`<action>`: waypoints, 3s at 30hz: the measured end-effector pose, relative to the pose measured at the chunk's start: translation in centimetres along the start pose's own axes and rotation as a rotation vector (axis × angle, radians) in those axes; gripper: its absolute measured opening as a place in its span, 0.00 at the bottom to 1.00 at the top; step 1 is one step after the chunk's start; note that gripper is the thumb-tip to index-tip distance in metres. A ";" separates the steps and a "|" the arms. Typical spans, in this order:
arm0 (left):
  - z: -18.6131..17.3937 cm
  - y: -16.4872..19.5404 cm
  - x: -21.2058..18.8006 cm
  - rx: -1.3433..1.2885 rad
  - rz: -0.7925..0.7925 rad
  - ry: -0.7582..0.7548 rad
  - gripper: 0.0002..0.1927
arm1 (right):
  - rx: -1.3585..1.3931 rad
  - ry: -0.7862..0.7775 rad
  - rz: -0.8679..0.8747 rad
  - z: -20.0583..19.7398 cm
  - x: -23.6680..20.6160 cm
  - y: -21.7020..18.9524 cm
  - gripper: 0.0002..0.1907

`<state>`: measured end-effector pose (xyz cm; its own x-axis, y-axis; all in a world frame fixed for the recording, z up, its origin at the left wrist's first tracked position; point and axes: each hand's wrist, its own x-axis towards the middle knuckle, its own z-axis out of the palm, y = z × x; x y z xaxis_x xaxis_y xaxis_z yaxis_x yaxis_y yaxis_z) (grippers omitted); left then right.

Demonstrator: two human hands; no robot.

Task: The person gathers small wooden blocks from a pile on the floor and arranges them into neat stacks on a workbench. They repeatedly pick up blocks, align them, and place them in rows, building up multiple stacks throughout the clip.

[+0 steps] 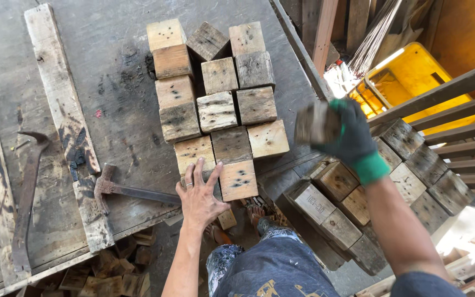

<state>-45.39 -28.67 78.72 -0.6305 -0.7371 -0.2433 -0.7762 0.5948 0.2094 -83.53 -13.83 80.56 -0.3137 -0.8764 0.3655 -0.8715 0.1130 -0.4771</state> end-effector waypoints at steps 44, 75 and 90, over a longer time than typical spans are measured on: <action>0.5 -0.5 0.2 -0.016 -0.005 -0.031 0.67 | -0.001 -0.212 -0.193 9.5 8.8 4.2 0.50; 3.1 -1.1 0.3 -0.076 0.061 0.152 0.81 | 0.304 -0.070 0.027 8.5 -8.1 -11.6 0.47; 1.3 -0.8 2.9 -0.060 0.020 0.066 0.76 | 0.247 -0.089 -0.011 9.5 -5.3 -9.5 0.51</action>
<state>-46.60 -30.84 76.57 -0.6422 -0.7460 -0.1762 -0.7603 0.5905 0.2708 -69.99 -14.77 75.54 -0.2610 -0.9159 0.3051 -0.7527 -0.0047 -0.6583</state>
